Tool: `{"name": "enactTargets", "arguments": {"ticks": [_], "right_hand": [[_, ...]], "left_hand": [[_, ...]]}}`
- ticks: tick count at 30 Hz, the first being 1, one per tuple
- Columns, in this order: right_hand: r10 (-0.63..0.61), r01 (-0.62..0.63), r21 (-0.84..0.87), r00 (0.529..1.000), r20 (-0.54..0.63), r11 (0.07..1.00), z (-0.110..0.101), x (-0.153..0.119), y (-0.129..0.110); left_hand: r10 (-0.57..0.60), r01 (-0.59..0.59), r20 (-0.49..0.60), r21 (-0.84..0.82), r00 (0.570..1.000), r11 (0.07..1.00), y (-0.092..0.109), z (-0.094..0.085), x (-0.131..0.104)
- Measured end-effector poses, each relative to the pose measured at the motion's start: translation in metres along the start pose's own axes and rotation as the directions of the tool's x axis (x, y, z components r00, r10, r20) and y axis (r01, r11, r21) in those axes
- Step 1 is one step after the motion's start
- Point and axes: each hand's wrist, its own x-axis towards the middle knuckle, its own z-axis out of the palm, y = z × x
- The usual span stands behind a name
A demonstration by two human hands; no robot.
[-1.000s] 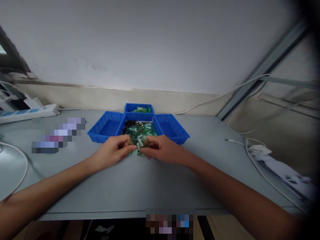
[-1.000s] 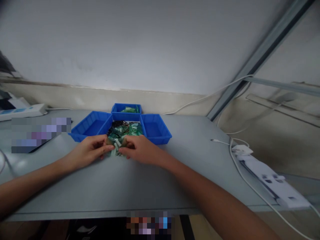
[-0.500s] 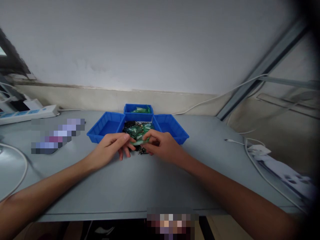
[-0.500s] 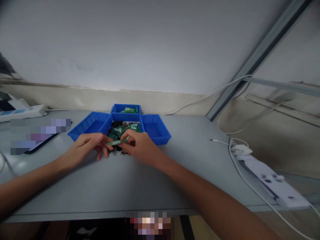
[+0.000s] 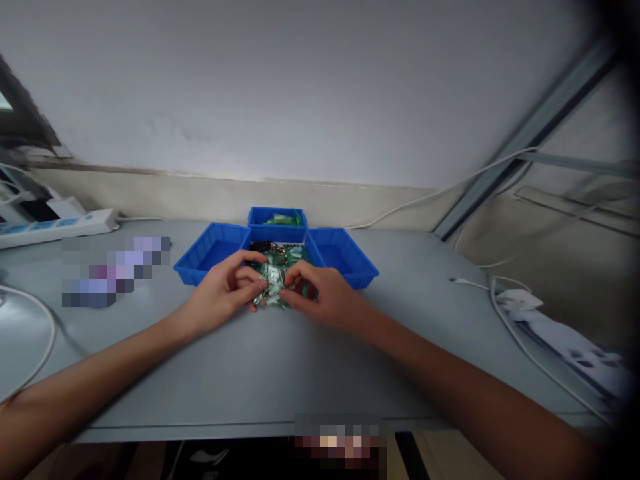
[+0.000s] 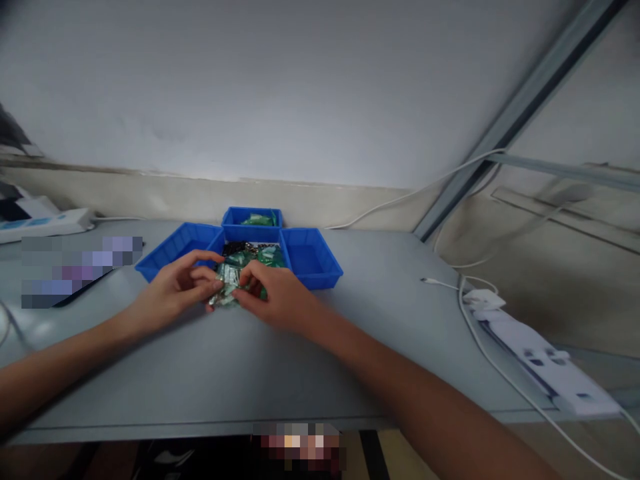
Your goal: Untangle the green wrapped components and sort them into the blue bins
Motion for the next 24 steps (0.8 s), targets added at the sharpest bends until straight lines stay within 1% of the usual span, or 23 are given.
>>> {"name": "enactTargets", "arguments": {"ticks": [1,3,5,7,9,11,12,15,18,20,22,24], "right_hand": [[0.011,-0.012,-0.051,1.0,-0.014,0.999,0.002,0.0,0.001],[0.016,-0.017,-0.122,1.0,-0.003,0.992,0.004,0.001,0.002],[0.017,-0.014,-0.127,0.999,0.028,0.992,0.004,0.0,0.0],[0.021,-0.018,-0.046,0.997,0.073,0.999,0.004,0.0,-0.002],[0.03,-0.044,0.097,0.99,0.14,0.994,0.004,-0.001,-0.005],[0.041,-0.084,0.213,0.979,0.198,0.974,0.004,-0.002,-0.007],[0.053,-0.105,0.243,0.976,0.212,0.964,0.005,-0.001,-0.007],[0.099,-0.158,0.274,0.971,0.218,0.949,0.005,-0.001,-0.006],[0.103,-0.174,0.313,0.968,0.23,0.934,0.006,0.0,-0.003],[0.091,-0.163,0.33,0.97,0.225,0.93,0.007,0.0,-0.002],[0.084,-0.145,0.319,0.977,0.197,0.937,0.008,0.0,0.0],[0.082,-0.128,0.296,0.983,0.165,0.946,0.009,0.0,0.002]], "left_hand": [[-0.004,0.004,0.001,-0.011,1.0,1.0,-0.001,0.0,0.0],[-0.019,0.019,0.017,-0.004,1.0,1.0,-0.002,0.0,0.0],[-0.031,0.03,0.027,0.032,0.999,0.999,-0.001,0.0,-0.001],[-0.029,0.026,0.032,0.072,0.999,0.997,0.0,0.0,-0.002],[-0.015,0.008,0.051,0.129,0.999,0.992,0.003,0.001,-0.004],[-0.007,-0.014,0.094,0.218,0.996,0.976,0.005,0.002,-0.006],[-0.005,-0.028,0.119,0.268,0.993,0.963,0.007,0.002,-0.007],[0.027,-0.101,0.192,0.387,0.981,0.917,0.009,0.004,-0.009],[0.111,-0.239,0.286,0.465,0.952,0.853,0.008,0.003,-0.01],[0.158,-0.316,0.329,0.509,0.931,0.801,0.005,0.002,-0.009],[0.178,-0.341,0.33,0.546,0.927,0.766,0.003,0.001,-0.009],[0.185,-0.334,0.303,0.569,0.935,0.751,0.0,-0.001,-0.009]]}}
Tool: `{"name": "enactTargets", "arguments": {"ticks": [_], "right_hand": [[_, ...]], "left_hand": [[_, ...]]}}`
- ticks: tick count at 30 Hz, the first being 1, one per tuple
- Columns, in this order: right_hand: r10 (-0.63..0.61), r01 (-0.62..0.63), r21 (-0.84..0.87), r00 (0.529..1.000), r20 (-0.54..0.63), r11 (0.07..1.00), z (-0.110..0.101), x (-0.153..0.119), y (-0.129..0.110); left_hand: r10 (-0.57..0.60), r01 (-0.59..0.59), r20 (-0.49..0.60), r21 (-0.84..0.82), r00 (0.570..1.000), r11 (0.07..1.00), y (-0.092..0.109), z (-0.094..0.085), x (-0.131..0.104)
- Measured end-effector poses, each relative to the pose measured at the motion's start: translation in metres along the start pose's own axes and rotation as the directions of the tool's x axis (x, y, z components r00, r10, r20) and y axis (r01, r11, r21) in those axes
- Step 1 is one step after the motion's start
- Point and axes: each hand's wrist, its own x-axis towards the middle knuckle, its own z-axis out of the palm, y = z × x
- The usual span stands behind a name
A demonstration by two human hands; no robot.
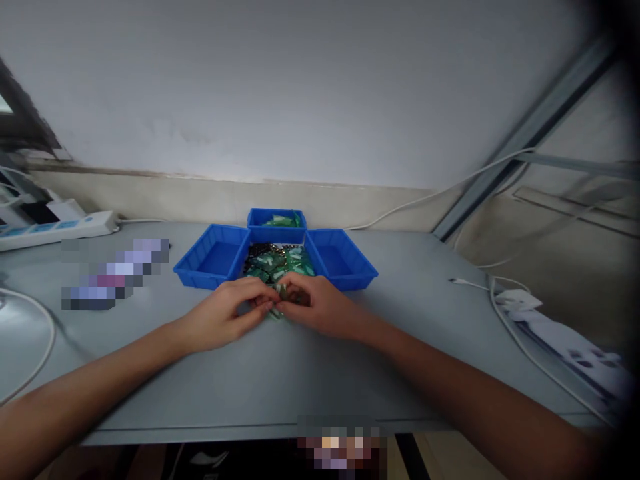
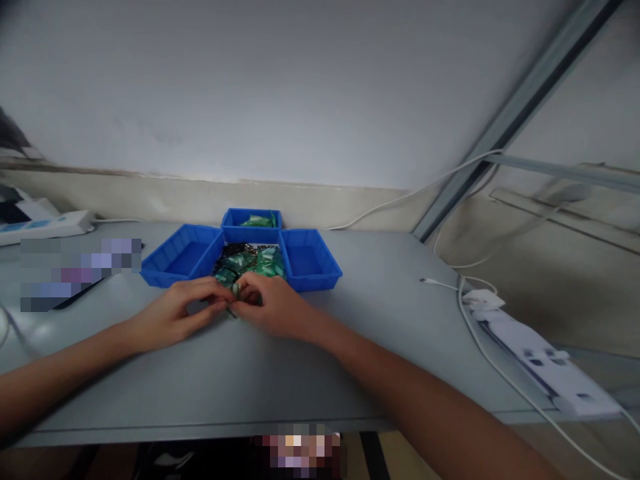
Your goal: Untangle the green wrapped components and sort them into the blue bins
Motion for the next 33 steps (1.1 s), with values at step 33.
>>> {"name": "enactTargets", "arguments": {"ticks": [33], "right_hand": [[0.057,-0.072,-0.177,0.995,-0.087,0.982,-0.0083,0.0009,-0.0013]], "left_hand": [[-0.056,0.057,-0.018,0.106,0.998,0.993,-0.008,0.0017,0.0001]]}}
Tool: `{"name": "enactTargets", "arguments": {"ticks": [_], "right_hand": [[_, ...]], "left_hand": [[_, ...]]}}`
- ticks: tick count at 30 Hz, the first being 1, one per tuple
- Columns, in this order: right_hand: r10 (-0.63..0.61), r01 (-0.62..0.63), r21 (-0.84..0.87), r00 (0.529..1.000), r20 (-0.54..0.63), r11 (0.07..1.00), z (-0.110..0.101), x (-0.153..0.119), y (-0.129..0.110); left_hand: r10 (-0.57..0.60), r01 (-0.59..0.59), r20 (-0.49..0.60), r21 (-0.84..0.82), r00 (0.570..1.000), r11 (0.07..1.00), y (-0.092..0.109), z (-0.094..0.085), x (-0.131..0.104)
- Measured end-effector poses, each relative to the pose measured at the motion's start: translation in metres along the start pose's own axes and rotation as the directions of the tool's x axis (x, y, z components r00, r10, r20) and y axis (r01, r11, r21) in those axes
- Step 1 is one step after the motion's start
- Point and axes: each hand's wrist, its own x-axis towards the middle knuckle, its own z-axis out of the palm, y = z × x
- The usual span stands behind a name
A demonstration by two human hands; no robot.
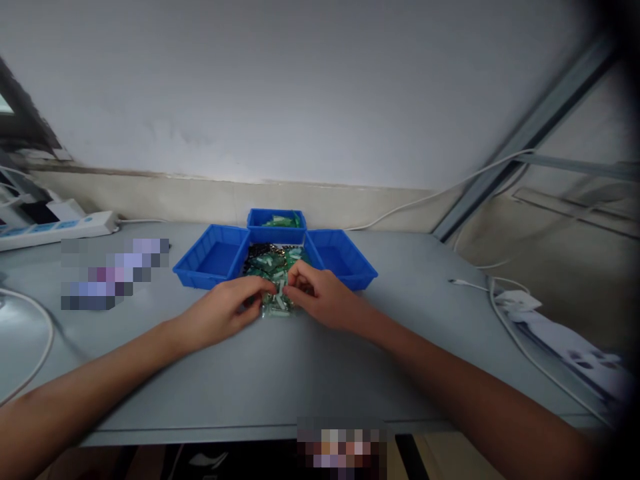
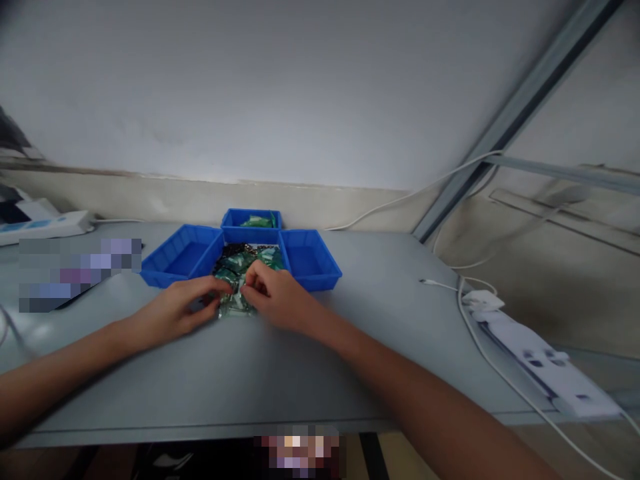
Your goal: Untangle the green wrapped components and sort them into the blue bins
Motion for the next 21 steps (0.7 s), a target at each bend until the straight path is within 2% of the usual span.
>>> {"name": "enactTargets", "arguments": {"ticks": [7,12,17,21], "right_hand": [[-0.066,0.069,-0.06,0.997,0.052,0.996,-0.0037,-0.0008,0.0022],[-0.114,0.113,0.02,0.991,0.073,0.993,0.0,0.0,0.0042],[-0.136,0.132,-0.199,0.991,-0.005,0.971,0.0012,-0.0001,0.0004],[-0.149,0.14,-0.282,0.989,-0.012,0.949,0.0004,0.0,-0.001]], "left_hand": [[-0.015,0.016,-0.018,0.071,1.0,0.997,0.0001,-0.0025,-0.0022],[-0.04,0.048,-0.052,0.149,0.998,0.988,0.0009,-0.0046,-0.0015],[-0.034,0.043,-0.07,0.134,0.997,0.99,0.0017,-0.0045,-0.0015],[-0.078,0.078,-0.042,0.01,0.996,0.997,0.0025,-0.0048,-0.0009]]}}
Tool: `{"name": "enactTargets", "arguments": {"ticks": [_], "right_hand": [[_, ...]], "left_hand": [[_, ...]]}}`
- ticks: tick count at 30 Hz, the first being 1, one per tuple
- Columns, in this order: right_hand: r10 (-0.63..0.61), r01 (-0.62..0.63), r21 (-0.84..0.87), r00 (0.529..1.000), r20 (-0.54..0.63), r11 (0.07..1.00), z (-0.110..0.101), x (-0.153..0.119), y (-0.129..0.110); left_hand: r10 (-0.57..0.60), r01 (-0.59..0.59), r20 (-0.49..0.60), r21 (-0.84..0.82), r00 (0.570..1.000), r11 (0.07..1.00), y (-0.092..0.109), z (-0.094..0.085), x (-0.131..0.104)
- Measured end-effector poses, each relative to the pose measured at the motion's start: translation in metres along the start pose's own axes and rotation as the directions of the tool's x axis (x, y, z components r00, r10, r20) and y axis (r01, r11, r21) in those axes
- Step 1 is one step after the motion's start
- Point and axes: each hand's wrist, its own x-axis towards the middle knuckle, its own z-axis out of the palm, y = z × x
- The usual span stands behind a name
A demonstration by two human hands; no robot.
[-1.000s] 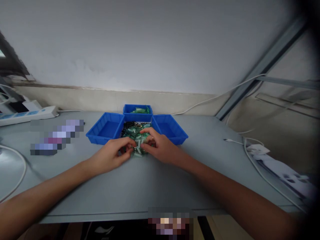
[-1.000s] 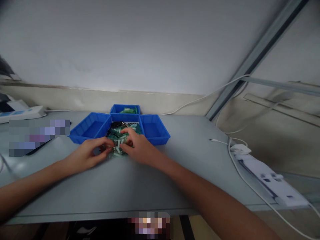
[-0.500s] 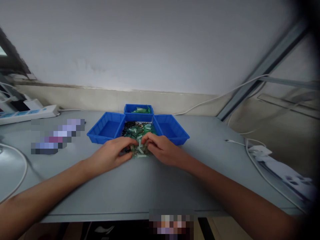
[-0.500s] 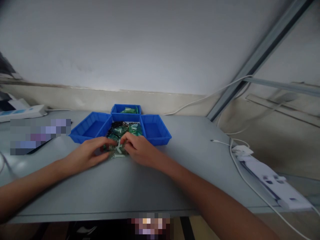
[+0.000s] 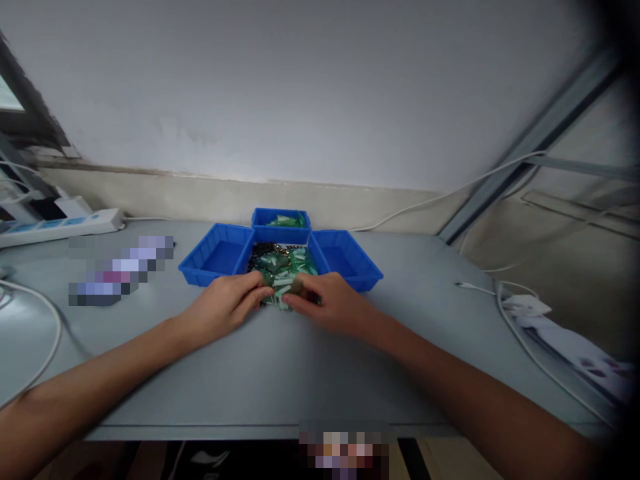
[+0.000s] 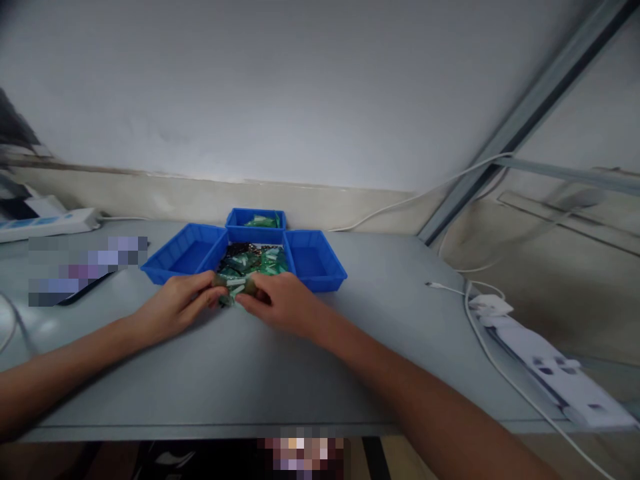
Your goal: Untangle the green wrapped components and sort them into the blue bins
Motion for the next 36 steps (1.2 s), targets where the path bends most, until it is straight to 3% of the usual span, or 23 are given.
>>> {"name": "enactTargets", "arguments": {"ticks": [4,7,11,13,17,22,28,30,33,36], "right_hand": [[0.033,-0.037,0.099,0.999,0.042,0.994,-0.001,0.0,-0.001],[0.079,-0.114,0.216,0.983,0.167,0.97,-0.002,-0.001,-0.002],[0.141,-0.261,0.25,0.899,0.414,0.932,-0.002,-0.002,-0.003],[0.208,-0.316,0.186,0.873,0.441,0.93,-0.002,-0.002,-0.002],[0.252,-0.31,0.083,0.879,0.404,0.947,-0.002,-0.002,-0.001],[0.032,-0.116,0.196,0.922,0.385,0.974,-0.003,-0.002,-0.002],[-0.046,-0.013,0.152,0.923,0.382,0.988,-0.003,-0.003,0.0],[-0.045,-0.012,0.148,0.925,0.376,0.989,-0.003,-0.003,0.002],[-0.025,-0.039,0.16,0.924,0.381,0.986,-0.004,-0.003,0.004],[0.01,-0.125,0.243,0.904,0.426,0.962,-0.006,-0.002,0.005]], "left_hand": [[-0.055,0.066,0.077,-0.147,0.995,0.987,0.001,-0.002,0.001],[-0.08,0.134,0.197,-0.275,0.977,0.952,0.002,-0.003,0.001],[-0.02,0.149,0.348,-0.347,0.937,0.926,0.001,-0.001,0.0],[-0.012,0.142,0.362,-0.333,0.932,0.932,0.0,0.001,0.0],[-0.013,0.102,0.334,-0.253,0.943,0.962,-0.002,0.003,0.0],[0.154,-0.105,0.228,-0.217,0.961,0.971,0.003,0.001,0.0],[0.201,-0.151,0.228,-0.217,0.953,0.964,0.007,0.003,-0.001],[0.164,-0.124,0.181,-0.214,0.97,0.969,0.004,0.006,-0.002],[0.013,0.01,0.081,-0.277,0.997,0.961,0.001,0.01,-0.001],[-0.101,0.115,0.06,-0.31,0.993,0.944,0.0,0.008,-0.001]]}}
